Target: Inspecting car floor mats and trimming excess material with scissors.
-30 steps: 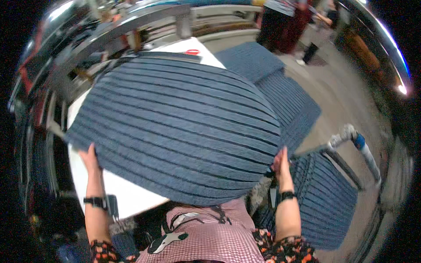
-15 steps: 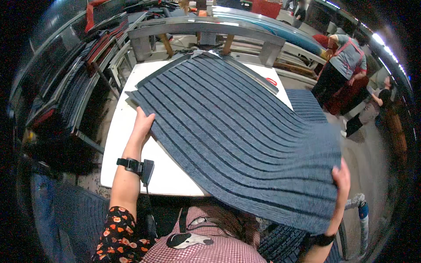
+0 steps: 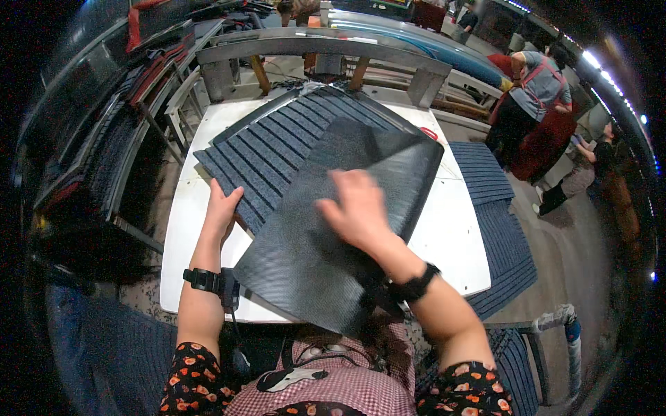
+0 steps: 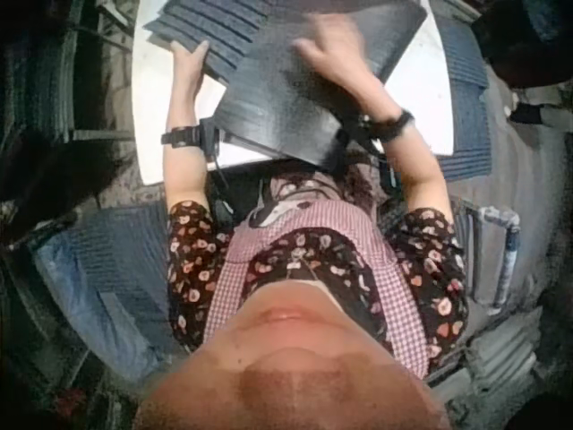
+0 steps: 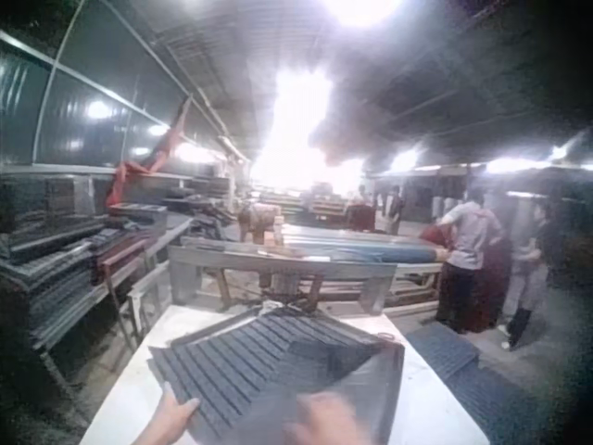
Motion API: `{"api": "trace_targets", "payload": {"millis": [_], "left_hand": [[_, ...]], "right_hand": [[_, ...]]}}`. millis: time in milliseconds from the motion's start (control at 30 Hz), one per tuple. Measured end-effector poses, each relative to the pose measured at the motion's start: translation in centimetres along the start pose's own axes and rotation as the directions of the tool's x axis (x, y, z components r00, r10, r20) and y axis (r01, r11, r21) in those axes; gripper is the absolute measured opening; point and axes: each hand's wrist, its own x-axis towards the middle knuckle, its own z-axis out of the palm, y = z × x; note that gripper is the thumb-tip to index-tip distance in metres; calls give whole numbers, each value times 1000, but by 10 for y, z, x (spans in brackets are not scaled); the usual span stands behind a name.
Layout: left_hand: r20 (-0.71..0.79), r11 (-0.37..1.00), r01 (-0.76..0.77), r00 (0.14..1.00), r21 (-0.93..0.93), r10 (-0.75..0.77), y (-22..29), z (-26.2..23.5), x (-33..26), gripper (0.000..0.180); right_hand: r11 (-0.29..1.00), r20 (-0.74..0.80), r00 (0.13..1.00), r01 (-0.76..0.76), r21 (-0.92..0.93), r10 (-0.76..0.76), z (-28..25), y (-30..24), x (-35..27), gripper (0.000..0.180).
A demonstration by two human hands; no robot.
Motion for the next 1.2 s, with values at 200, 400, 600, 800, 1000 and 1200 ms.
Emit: {"api": "trace_targets", "payload": {"millis": [200, 400, 600, 800, 1000, 1200], "left_hand": [[-126, 957, -74, 986, 281, 113, -21, -7, 10, 38], [17, 805, 488, 852, 337, -524, 45, 16, -26, 33], [-50, 900, 335, 941, 279, -335, 21, 17, -12, 31], [-194, 968, 81, 980, 237, -35, -18, 5, 35, 34], [-114, 959, 191, 979, 207, -170, -24, 5, 36, 34], [-347, 893, 77, 933, 443, 92, -45, -23, 55, 57]], "right_hand": [[778, -137, 766, -618, 116, 629, -15, 31, -102, 90], [292, 223, 646, -590, 752, 730, -35, 71, -132, 68], [449, 68, 664, -573, 686, 745, -23, 67, -130, 52], [360, 70, 638, -519, 775, 767, -1, 73, -110, 47], [360, 56, 639, -502, 786, 767, -15, 65, -111, 48], [391, 54, 658, -509, 767, 751, 1, 72, -115, 50]]}}
